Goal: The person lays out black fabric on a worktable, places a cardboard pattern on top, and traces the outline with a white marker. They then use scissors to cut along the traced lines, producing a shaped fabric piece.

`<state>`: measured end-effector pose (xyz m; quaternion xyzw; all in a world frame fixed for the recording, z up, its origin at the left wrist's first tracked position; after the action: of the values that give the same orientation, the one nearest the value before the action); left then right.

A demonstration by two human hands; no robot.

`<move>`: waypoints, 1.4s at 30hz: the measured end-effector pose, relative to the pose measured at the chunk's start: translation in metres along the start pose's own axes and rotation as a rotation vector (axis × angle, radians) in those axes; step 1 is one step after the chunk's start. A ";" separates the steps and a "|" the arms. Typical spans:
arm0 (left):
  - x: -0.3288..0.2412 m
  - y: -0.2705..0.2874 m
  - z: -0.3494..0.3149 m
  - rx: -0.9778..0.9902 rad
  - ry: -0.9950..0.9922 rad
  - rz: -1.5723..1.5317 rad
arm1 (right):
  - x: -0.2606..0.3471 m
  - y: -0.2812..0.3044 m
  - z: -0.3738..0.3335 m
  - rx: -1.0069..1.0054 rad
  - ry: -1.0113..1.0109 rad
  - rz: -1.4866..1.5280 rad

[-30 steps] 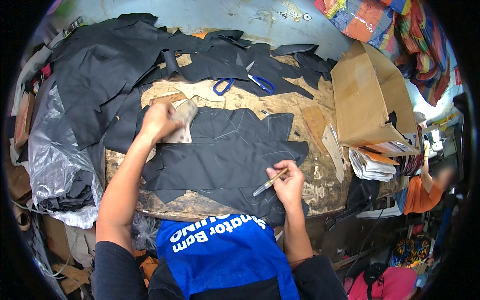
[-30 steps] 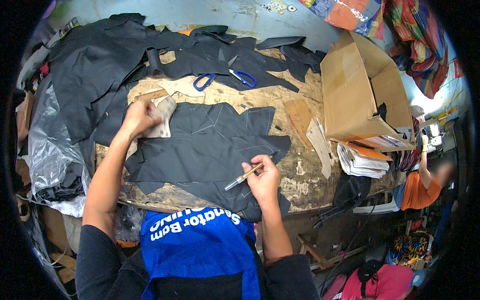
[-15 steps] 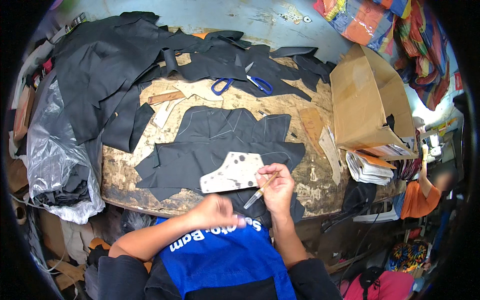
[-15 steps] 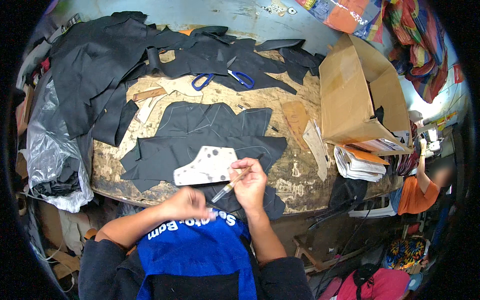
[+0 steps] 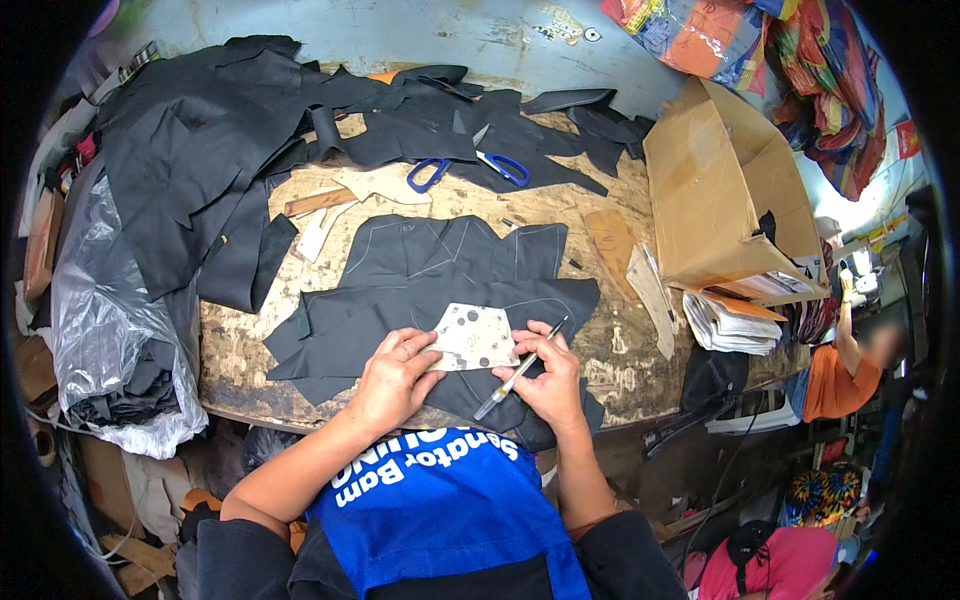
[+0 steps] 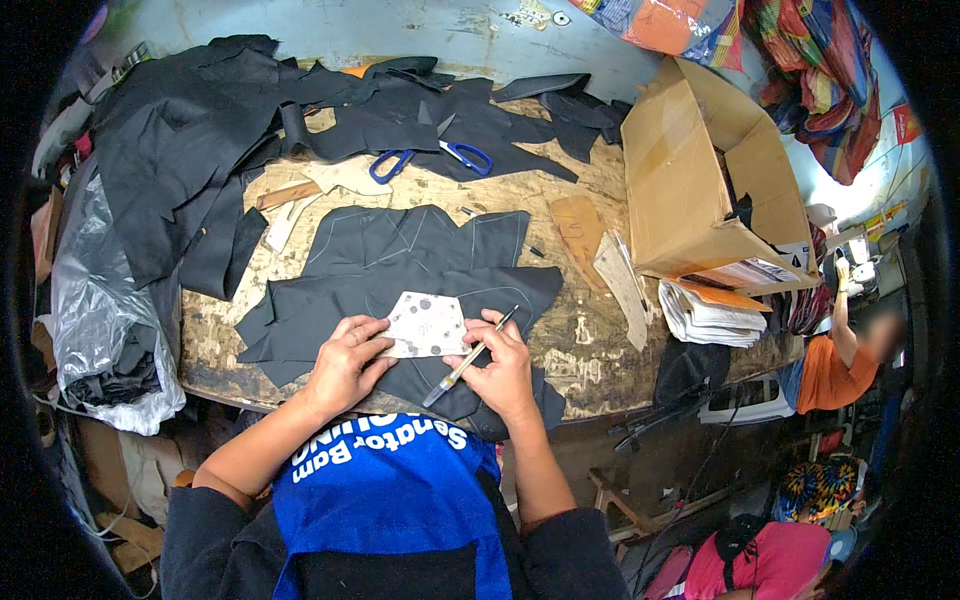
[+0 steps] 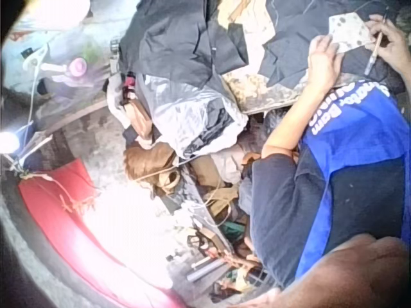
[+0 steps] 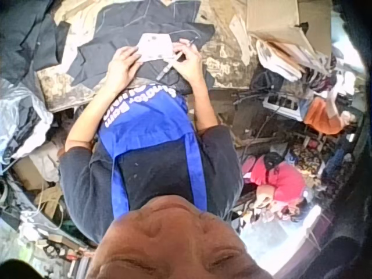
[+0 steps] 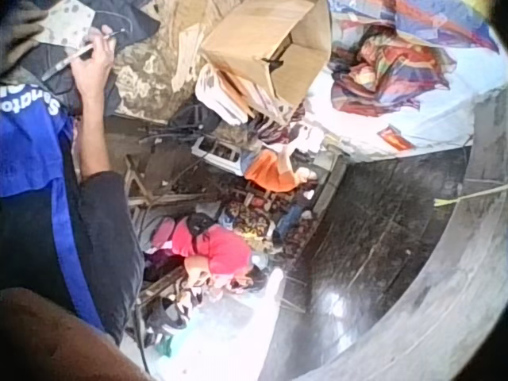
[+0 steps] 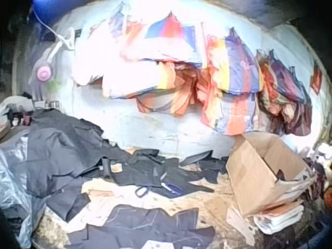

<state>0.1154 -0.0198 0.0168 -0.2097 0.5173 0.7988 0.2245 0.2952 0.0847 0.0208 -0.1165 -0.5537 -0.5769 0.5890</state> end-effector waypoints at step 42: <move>0.103 0.033 0.112 -0.056 0.472 0.298 | -0.059 -0.024 0.139 -0.120 -0.081 -0.004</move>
<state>0.0013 0.0859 0.0252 -0.3177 0.5582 0.7659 -0.0279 0.2207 0.2174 0.0124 -0.1738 -0.5418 -0.6052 0.5568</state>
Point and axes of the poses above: each hand's wrist, its own z-axis towards the middle knuckle, its own y-axis out of the back of the hand, x = y × z, the point moved 6 cm from there along z, towards the middle knuckle, and after that the axes turned 5 degrees about z, right-handed, at the moved point
